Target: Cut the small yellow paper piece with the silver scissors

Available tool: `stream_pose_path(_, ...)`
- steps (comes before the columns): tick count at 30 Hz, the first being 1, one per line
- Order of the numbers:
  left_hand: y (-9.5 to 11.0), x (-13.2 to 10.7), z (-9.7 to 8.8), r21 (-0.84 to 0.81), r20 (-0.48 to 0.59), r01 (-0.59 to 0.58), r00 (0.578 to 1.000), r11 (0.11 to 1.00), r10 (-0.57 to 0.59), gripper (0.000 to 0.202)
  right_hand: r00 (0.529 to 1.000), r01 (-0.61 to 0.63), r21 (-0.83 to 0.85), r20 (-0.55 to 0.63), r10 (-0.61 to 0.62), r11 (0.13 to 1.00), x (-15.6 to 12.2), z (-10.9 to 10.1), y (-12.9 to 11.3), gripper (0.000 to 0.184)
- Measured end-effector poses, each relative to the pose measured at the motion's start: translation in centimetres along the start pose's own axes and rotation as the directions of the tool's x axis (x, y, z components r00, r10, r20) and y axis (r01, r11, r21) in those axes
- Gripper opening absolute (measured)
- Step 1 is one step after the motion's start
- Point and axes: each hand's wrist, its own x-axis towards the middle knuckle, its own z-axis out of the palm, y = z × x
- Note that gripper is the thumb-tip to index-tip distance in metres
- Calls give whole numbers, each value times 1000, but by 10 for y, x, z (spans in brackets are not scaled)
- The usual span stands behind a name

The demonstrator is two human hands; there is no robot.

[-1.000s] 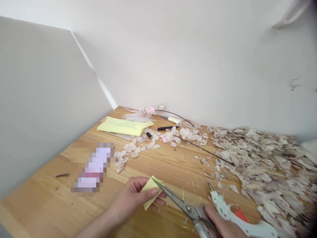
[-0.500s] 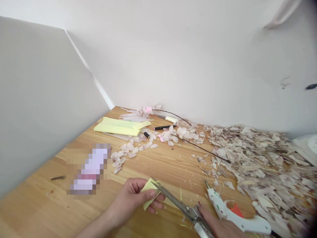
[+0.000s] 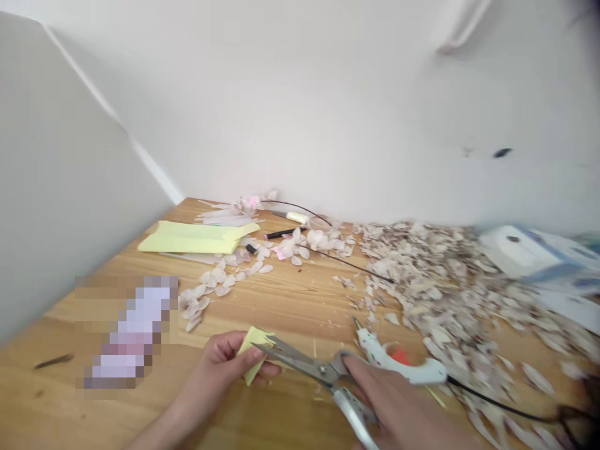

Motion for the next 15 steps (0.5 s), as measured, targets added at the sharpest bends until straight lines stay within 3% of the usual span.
stream_pose_path(3,1,-1,5,21,-47,12,999,1000,-11,30,1000,11,18,-26,-11,1000,-1,-14,-22,48)
stream_pose_path(6,1,-3,10,43,-116,45,992,998,-40,30,995,24,-31,-96,-27,999,-1,-21,-33,48)
stream_pose_path(11,-3,0,9,70,-101,101,990,992,-94,31,987,22,-17,-160,-25,1000,-12,-16,-29,47)
stream_pose_path(15,-4,8,6,35,-113,181,978,983,-176,13,977,-33,43,-209,42,999,-24,-13,-27,46)
